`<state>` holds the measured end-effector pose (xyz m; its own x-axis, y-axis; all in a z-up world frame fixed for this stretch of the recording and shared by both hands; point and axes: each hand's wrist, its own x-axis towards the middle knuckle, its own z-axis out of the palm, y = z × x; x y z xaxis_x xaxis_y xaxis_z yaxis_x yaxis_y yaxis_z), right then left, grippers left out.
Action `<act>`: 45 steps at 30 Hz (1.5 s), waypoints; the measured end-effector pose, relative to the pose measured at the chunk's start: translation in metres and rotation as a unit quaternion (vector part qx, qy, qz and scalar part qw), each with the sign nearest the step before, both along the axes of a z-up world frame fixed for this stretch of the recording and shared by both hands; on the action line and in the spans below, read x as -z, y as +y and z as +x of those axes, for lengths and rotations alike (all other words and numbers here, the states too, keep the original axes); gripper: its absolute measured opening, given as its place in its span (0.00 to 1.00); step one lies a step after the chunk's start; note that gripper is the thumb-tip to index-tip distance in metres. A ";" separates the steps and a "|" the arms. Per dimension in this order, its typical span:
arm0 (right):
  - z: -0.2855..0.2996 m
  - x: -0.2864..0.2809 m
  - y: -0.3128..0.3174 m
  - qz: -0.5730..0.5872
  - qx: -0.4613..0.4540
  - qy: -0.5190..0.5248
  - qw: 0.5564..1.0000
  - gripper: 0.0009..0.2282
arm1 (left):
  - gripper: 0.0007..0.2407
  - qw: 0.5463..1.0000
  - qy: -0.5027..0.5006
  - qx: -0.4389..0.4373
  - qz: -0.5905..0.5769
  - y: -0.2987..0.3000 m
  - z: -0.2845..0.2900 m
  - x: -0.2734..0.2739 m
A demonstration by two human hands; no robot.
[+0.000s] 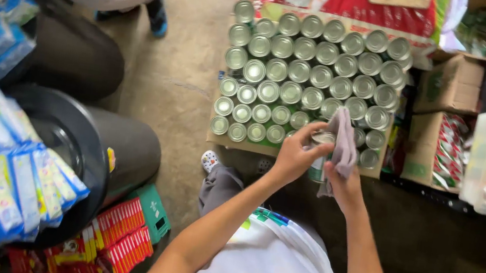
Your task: The recorder is wiping individual food cans with a cloth and then organizing them on the store shelves.
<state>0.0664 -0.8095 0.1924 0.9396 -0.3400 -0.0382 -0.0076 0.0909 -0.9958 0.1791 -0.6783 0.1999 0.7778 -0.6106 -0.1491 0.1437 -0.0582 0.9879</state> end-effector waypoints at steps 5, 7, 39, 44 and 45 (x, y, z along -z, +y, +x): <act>0.056 0.048 0.037 0.279 -0.018 0.174 0.944 0.36 | 0.28 0.934 0.240 -0.213 -0.157 0.034 0.004 0.033; 0.073 -0.016 0.073 0.093 -0.058 0.081 0.991 0.32 | 0.26 0.917 0.237 -0.248 -0.204 0.051 0.011 0.040; 0.140 -0.005 0.265 0.219 -0.165 0.187 0.944 0.36 | 0.24 0.850 0.249 -0.318 -0.338 0.257 0.062 0.045; 0.103 -0.074 0.291 -0.542 -0.157 -0.342 0.752 0.30 | 0.22 0.874 0.259 -0.253 -0.323 0.278 0.059 0.056; 0.116 -0.053 0.290 -0.544 -0.155 -0.339 0.752 0.30 | 0.22 0.875 0.261 -0.250 -0.323 0.281 0.059 0.059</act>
<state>0.1821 -0.5193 0.2454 0.6577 0.4158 0.6281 0.6826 -0.6816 -0.2635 0.2376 -0.3972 0.1409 0.9009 -0.3013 -0.3125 0.4324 0.6866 0.5844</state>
